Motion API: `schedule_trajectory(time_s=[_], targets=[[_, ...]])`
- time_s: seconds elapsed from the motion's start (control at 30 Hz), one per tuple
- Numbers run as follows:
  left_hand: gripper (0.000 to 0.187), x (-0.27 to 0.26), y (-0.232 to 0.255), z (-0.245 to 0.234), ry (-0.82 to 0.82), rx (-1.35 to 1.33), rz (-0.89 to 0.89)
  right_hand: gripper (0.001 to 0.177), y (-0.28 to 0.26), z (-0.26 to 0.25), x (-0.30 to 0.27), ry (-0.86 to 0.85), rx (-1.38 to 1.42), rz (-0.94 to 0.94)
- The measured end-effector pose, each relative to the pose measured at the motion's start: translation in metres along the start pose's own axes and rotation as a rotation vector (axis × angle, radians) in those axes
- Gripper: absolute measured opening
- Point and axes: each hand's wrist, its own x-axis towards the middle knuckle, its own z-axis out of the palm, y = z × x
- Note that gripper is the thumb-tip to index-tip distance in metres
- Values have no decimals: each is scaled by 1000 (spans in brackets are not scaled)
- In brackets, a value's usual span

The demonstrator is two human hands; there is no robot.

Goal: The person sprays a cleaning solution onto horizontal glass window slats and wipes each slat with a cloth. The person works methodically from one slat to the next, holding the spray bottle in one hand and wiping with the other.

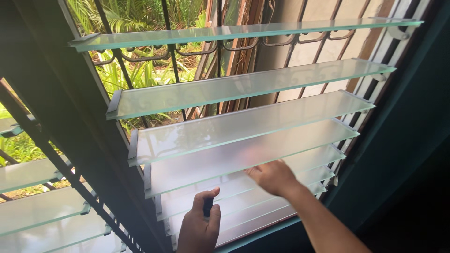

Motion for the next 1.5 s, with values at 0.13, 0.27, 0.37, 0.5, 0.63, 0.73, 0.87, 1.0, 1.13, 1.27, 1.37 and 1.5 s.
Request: schedule_trajectory(time_s=[0.13, 0.27, 0.37, 0.5, 0.63, 0.73, 0.87, 1.0, 1.13, 1.27, 1.37, 1.5], targets=[[29, -1, 8, 0, 50, -22, 174, 40, 67, 0, 15, 64, -119, 112], [35, 2, 7, 0, 3, -9, 25, 45, 141, -28, 19, 112, -286, 301], [29, -1, -4, 2, 39, -25, 243, 55, 143, -36, 9, 169, -353, 357], [27, -1, -2, 2, 64, -35, 289, 66, 82, -37, 6, 115, -356, 421], [34, -8, 19, -6, 5, 13, 52, 66, 5, -25, 1, -9, -267, 384], [34, -18, 23, -5, 28, 9, 55, 62, -19, -9, -11, -37, -224, 236], [34, -21, 27, -3, 90, -17, 149, 50, -5, 7, -27, 54, -138, -58], [33, -26, 33, -6, 90, 14, 156, 46, 55, 4, -23, 39, -262, 48], [30, -20, 36, -17, -6, 66, 112, 48, 130, -10, -3, 52, -324, 273], [31, -16, 21, -19, -67, 16, 100, 52, 178, -17, 2, 184, -282, 292], [28, 0, 10, -22, -86, -1, 187, 51, 181, -20, 6, 284, -262, 265], [30, 7, -4, -22, -131, -51, 95, 44, 157, -12, 5, 240, -326, 339]])
